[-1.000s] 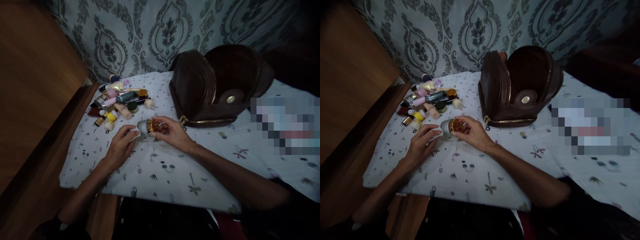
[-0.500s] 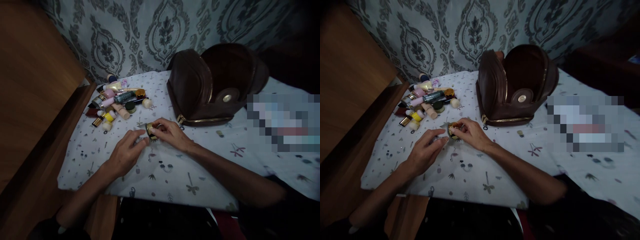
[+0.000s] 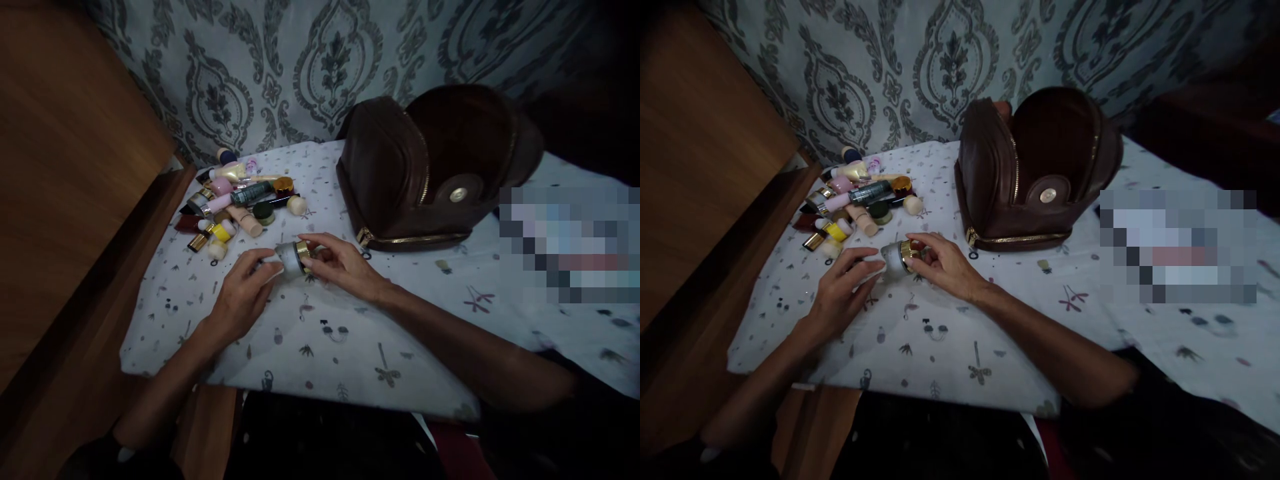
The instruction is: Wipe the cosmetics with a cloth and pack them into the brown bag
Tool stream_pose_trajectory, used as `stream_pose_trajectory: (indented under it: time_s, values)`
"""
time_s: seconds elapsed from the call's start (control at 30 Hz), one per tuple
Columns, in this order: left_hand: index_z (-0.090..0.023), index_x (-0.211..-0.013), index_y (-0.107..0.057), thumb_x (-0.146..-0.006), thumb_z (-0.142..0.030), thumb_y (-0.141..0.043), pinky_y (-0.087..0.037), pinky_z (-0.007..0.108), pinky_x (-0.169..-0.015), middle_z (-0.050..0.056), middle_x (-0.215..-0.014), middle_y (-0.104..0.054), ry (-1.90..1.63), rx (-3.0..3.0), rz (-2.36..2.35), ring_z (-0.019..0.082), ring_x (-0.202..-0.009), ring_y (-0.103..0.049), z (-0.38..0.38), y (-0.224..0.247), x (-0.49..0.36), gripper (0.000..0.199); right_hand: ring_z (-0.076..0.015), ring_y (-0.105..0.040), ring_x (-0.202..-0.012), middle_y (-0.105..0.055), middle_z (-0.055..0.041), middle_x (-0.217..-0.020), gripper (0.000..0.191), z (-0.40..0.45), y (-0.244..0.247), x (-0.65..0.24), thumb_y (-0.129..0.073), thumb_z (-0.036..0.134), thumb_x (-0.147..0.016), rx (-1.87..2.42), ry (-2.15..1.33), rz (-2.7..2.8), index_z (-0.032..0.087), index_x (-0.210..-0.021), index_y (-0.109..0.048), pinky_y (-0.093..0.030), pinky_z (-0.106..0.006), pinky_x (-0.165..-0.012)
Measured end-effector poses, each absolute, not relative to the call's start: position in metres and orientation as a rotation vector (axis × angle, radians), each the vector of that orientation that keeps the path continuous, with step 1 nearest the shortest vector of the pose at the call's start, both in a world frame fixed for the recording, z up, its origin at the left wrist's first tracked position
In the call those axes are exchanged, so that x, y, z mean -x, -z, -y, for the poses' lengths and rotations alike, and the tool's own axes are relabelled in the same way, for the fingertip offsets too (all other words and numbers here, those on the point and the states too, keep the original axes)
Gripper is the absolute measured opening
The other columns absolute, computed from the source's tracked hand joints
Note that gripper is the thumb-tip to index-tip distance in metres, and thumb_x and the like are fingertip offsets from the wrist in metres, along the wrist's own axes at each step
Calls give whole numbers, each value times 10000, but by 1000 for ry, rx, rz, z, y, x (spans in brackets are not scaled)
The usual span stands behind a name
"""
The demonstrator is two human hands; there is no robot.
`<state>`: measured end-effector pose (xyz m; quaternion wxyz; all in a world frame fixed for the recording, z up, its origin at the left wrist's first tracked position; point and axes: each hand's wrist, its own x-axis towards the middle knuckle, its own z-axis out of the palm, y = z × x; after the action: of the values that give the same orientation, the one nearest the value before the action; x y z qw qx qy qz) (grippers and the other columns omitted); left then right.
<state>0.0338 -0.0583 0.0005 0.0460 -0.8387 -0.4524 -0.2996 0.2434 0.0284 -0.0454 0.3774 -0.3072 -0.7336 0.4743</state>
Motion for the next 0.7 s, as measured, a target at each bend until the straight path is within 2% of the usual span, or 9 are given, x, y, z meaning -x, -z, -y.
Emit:
stream_pose_trajectory:
  time_s: [0.13, 0.37, 0.7]
  values:
    - [-176, -1087, -594, -927, -69, -493, -526, 308, -807, 113, -1168, -591, 862, 2544, 1275, 204, -1036, -577, 53, 0, -47, 217, -90, -508, -580, -618, -38, -915, 473, -28, 44, -242, -655, 465, -826, 832, -1192, 1863, 174, -1197, -626, -424, -235, -515]
    - [-146, -1037, -592, -937, -67, -490, -526, 320, -758, 144, -1163, -604, 726, 2564, 1109, 202, -948, -568, 58, 9, -52, 163, -121, -552, -504, -609, 12, -633, 408, -29, 39, -243, -599, 524, -849, 961, -1232, 1845, 151, -1008, -643, -409, -236, -504]
    - [-132, -1042, -596, -917, -67, -542, -548, 348, -764, 169, -1139, -628, 731, 2494, 997, 212, -936, -582, 58, 2, -49, 151, -114, -506, -397, -575, 32, -475, 423, -28, 35, -240, -636, 599, -791, 982, -1517, 1570, 177, -773, -603, -391, -223, -406]
